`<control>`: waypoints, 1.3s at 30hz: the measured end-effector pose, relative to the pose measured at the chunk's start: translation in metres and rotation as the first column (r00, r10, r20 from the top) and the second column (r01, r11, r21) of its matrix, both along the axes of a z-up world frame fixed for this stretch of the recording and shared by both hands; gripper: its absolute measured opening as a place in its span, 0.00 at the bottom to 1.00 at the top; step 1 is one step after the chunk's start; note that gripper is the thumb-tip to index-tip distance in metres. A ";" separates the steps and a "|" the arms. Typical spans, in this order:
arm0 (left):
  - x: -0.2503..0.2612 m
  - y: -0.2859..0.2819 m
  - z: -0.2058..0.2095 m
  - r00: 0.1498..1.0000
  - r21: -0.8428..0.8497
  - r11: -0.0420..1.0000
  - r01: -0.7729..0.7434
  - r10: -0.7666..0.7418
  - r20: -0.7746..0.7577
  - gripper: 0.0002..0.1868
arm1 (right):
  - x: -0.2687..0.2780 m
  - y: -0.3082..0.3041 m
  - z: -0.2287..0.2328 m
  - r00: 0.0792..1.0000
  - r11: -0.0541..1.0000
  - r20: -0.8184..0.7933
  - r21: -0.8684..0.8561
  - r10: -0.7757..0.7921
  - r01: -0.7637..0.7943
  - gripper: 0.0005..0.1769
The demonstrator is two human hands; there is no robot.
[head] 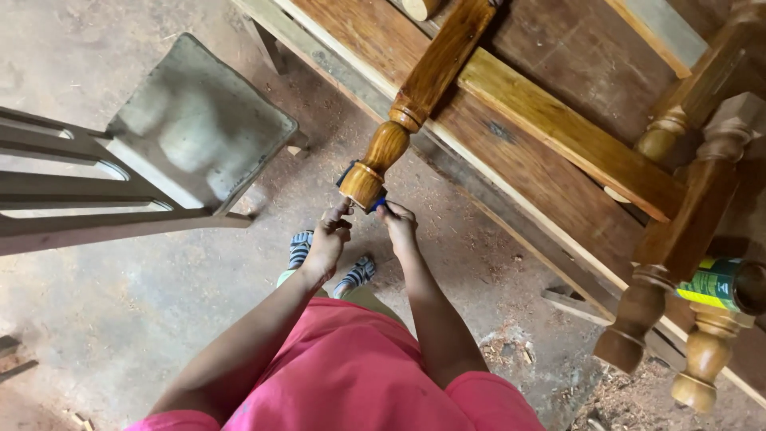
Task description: Apply stain or varnish to wooden furniture legs using a paint brush.
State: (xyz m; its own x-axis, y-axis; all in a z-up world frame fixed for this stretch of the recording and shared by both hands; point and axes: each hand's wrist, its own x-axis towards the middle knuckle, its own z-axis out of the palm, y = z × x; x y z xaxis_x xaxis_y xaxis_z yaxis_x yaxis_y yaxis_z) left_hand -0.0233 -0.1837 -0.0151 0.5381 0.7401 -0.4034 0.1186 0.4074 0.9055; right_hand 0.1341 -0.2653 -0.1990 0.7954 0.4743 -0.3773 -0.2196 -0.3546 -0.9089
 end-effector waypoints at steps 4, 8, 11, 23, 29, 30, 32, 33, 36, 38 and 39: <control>0.001 0.002 0.002 1.000 -0.005 1.000 -0.001 0.002 0.018 0.43 | -0.004 -0.013 0.014 0.997 0.998 -0.045 -0.013 -0.064 0.063 0.17; -0.001 0.004 -0.010 1.000 -0.024 1.000 0.020 -0.019 0.020 0.43 | -0.006 -0.038 0.056 0.990 0.996 -0.120 0.040 -0.072 0.077 0.18; -0.003 0.009 -0.031 0.999 -0.018 0.999 0.043 -0.043 0.002 0.42 | -0.001 -0.045 0.069 0.997 0.997 0.001 0.012 -0.081 0.081 0.16; -0.013 0.023 -0.002 0.996 -0.055 0.995 0.082 -0.080 0.043 0.29 | -0.011 -0.070 0.138 0.976 0.952 0.190 -0.262 -0.110 0.158 0.19; -0.032 0.032 -0.057 0.982 0.054 0.980 0.189 -0.188 -0.038 0.36 | 0.001 -0.098 0.174 0.907 0.940 0.420 -0.310 -0.002 0.145 0.16; -0.036 0.033 -0.063 0.982 0.054 0.981 0.189 -0.187 -0.037 0.36 | -0.001 -0.089 0.176 0.907 0.939 0.421 -0.311 -0.001 0.145 0.16; -0.043 0.036 -0.075 0.972 0.108 0.968 0.227 -0.219 -0.084 0.32 | -0.006 -0.073 0.180 0.842 0.976 0.539 -0.178 -0.011 0.126 0.15; -0.047 0.037 -0.080 0.972 0.109 0.968 0.227 -0.219 -0.082 0.32 | -0.008 -0.063 0.181 0.841 0.976 0.540 -0.177 -0.011 0.127 0.15; -0.061 0.037 -0.095 0.957 0.097 0.961 0.257 -0.239 -0.164 0.34 | -0.014 -0.050 0.167 0.745 0.953 0.654 -0.289 0.130 0.088 0.16; -0.065 0.042 -0.108 0.958 0.097 0.965 0.243 -0.223 -0.182 0.34 | -0.009 -0.057 0.137 0.689 0.958 0.722 -0.236 0.062 0.161 0.18; -0.068 0.045 -0.104 0.958 0.102 0.965 0.243 -0.222 -0.179 0.34 | -0.005 -0.073 0.133 0.687 0.959 0.725 -0.231 0.058 0.163 0.18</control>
State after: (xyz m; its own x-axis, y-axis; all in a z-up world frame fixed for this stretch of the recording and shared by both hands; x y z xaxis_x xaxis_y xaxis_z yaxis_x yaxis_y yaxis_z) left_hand -0.0916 -0.1391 -0.1196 0.6349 0.6512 -0.4159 0.3485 0.2391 0.9063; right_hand 0.1289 -0.3382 -0.0661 0.8906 0.3968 0.2221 0.4356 -0.6042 -0.6673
